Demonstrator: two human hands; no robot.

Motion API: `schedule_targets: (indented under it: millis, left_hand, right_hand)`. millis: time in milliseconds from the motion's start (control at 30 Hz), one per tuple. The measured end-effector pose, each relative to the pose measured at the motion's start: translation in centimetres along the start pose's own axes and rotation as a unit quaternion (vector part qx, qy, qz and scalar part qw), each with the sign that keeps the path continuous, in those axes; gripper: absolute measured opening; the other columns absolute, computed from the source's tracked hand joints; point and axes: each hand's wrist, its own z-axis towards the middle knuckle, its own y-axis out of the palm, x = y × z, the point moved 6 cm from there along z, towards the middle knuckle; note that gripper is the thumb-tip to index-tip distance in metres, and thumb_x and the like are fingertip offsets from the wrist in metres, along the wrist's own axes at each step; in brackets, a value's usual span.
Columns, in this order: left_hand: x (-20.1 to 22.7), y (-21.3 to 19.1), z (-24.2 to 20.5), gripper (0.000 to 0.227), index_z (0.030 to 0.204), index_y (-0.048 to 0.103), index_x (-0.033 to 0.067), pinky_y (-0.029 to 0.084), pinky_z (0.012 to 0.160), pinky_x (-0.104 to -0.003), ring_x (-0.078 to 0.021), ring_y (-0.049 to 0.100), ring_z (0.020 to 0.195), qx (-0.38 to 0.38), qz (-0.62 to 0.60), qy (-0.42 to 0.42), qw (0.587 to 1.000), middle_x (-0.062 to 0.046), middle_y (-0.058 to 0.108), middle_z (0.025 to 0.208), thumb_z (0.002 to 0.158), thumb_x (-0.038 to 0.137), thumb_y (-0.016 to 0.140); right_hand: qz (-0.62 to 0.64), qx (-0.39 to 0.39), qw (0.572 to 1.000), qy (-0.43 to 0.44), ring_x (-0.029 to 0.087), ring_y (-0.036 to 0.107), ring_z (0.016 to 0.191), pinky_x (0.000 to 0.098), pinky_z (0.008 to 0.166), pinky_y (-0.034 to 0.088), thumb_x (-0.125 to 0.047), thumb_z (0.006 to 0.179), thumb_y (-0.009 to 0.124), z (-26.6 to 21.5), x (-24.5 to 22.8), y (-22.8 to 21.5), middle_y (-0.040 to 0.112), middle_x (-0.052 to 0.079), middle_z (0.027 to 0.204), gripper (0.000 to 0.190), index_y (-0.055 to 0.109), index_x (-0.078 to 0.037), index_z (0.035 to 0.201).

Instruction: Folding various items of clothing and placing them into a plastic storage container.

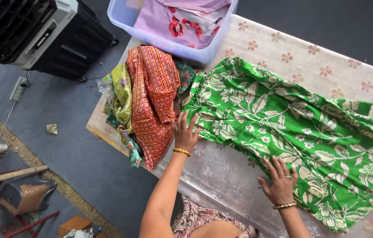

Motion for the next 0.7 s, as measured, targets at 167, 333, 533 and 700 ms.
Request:
schedule_targets:
  millis: [167,333,533,700]
  left_hand:
    - [-2.2,-2.6,-0.4,0.075,0.153,0.044,0.0304,0.017,0.122,-0.066,-0.033,0.027,0.152,0.005,0.059,-0.028,0.998,-0.01,0.033,0.162,0.085,0.038,0.076]
    - [-5.7,-3.5,-1.7,0.077,0.152,0.042,0.0376,0.012,0.115,-0.078,-0.0358,0.025,0.149,-0.005,0.17,-0.077,0.982,-0.009,0.031,0.162,0.082,0.036,0.074]
    - [-15.1,-4.9,-1.1,0.072,0.157,0.039,0.0406,0.013,0.11,-0.083,-0.0402,0.029,0.148,-0.004,0.191,-0.104,0.976,-0.009,0.036,0.157,0.09,0.032,0.063]
    - [-19.6,-1.9,-0.6,0.074,0.154,0.038,0.0412,0.018,0.107,-0.082,-0.0454,0.032,0.144,-0.107,0.117,-0.083,0.984,-0.015,0.041,0.153,0.086,0.026,0.061]
  right_hand:
    - [0.025,0.012,0.999,-0.034,0.023,0.039,0.146,0.0538,0.122,0.017,-0.042,0.078,0.073,2.3,-3.2,-1.4,0.048,0.003,0.154,0.073,0.051,-0.024,0.145]
    - [0.034,0.003,0.996,-0.079,0.024,0.041,0.144,0.0504,0.121,0.022,-0.028,0.076,0.077,6.8,-7.8,-2.2,0.05,0.002,0.151,0.069,0.054,-0.026,0.142]
    - [0.034,0.03,0.984,-0.174,0.025,0.04,0.145,0.048,0.118,0.025,-0.022,0.075,0.078,17.8,-19.5,-7.4,0.049,0.004,0.153,0.07,0.056,-0.025,0.141]
    - [-0.019,0.073,0.97,-0.23,0.027,0.037,0.148,0.0516,0.121,0.022,-0.018,0.077,0.073,31.8,-29.4,-5.8,0.048,0.009,0.154,0.073,0.052,-0.018,0.147]
